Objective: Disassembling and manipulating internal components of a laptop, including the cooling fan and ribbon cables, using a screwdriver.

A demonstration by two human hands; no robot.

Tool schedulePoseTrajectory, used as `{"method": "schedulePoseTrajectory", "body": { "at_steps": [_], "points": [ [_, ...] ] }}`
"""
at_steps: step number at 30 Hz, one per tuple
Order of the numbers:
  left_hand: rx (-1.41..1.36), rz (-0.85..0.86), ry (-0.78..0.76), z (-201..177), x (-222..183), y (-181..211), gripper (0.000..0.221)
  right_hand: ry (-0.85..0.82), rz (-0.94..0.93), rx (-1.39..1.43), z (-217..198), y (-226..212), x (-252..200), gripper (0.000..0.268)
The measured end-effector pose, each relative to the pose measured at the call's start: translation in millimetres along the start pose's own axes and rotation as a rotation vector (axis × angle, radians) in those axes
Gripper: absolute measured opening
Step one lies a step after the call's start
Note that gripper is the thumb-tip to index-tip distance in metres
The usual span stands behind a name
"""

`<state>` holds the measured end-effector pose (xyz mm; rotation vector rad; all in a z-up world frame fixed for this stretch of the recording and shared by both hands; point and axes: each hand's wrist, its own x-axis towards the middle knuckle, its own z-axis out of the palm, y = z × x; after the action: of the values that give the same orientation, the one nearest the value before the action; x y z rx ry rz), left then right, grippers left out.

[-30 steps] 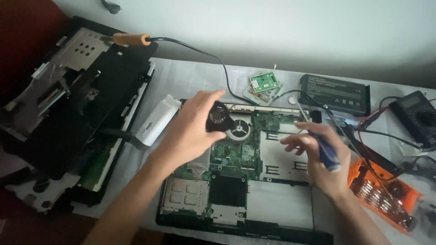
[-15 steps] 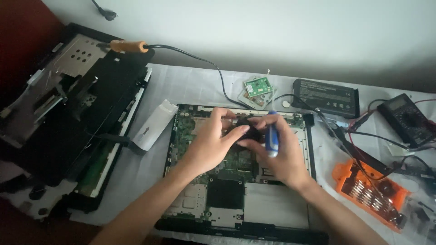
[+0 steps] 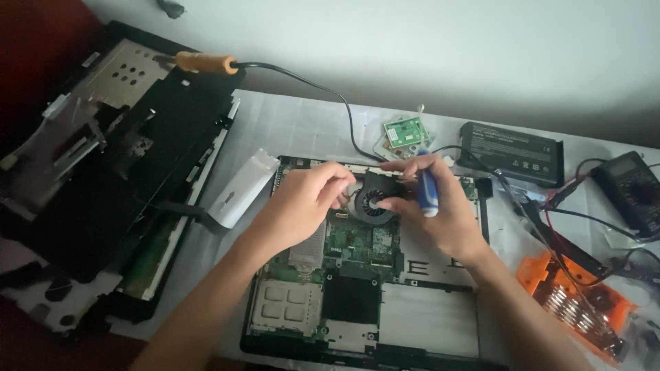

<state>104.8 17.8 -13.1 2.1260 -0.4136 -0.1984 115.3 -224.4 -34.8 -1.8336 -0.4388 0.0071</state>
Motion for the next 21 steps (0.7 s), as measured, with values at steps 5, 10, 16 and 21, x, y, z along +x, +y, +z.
{"method": "schedulePoseTrajectory", "body": {
  "at_steps": [5,10,16,21],
  "points": [
    [-0.146,0.025,0.040,6,2,-1,0.031,0.099,0.109,0.098,1,-2,0,0.053],
    [-0.302,0.158,0.039,8,6,-2,0.044,0.208,0.123,0.232,1,-10,-2,0.050],
    [-0.429,0.174,0.005,12,5,3,0.047,0.274,0.165,0.359,6,-17,-2,0.053],
    [-0.553,0.025,0.055,15,4,-2,0.041,0.311,0.182,0.542,5,-23,-2,0.034]
  ]
}}
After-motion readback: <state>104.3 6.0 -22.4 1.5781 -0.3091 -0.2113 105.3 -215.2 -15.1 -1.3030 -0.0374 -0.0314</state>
